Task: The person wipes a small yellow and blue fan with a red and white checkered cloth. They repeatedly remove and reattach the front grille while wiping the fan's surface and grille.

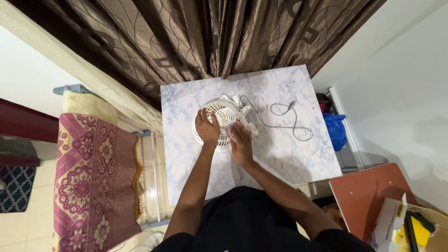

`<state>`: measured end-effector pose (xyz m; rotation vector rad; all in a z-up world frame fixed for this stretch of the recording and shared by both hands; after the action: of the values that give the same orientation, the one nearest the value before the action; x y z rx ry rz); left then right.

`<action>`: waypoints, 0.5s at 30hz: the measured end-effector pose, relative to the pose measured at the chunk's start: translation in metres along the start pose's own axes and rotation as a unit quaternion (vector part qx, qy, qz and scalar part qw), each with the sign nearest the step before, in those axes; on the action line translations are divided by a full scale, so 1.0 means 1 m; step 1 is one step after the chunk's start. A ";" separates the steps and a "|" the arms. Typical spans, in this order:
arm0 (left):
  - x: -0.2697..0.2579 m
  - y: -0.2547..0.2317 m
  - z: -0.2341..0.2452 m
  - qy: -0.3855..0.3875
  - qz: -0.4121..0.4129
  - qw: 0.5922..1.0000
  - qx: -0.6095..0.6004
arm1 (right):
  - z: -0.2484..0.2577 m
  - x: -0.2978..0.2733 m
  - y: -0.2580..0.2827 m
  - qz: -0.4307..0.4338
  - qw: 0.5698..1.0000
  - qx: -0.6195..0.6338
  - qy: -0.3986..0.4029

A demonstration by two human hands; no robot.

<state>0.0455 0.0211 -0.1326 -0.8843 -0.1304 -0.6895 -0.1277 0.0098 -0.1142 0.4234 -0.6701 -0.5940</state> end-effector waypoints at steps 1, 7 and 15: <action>-0.004 0.002 0.000 -0.002 -0.003 1.000 -0.011 | -0.003 0.004 0.000 0.018 1.000 0.007 0.019; -0.019 -0.007 0.012 -0.039 -0.037 0.997 -0.047 | -0.033 0.070 -0.016 0.047 0.997 0.042 0.040; -0.018 -0.016 0.027 -0.040 -0.009 0.997 -0.068 | -0.068 0.142 -0.050 -0.028 0.996 0.015 0.077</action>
<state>0.0262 0.0437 -0.1111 -1.0437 -0.1650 -0.6864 -0.0102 -0.1059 -0.1252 0.5128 -0.5213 -0.5987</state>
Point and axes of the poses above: each hand's wrist, its own x-axis towards the middle knuckle, its own z-axis out of the back of the hand, y = z × x, the point moved 2 cm from there along x, towards the middle knuckle, and after that the axes turned 5 degrees about y, right-handed, at the moved point
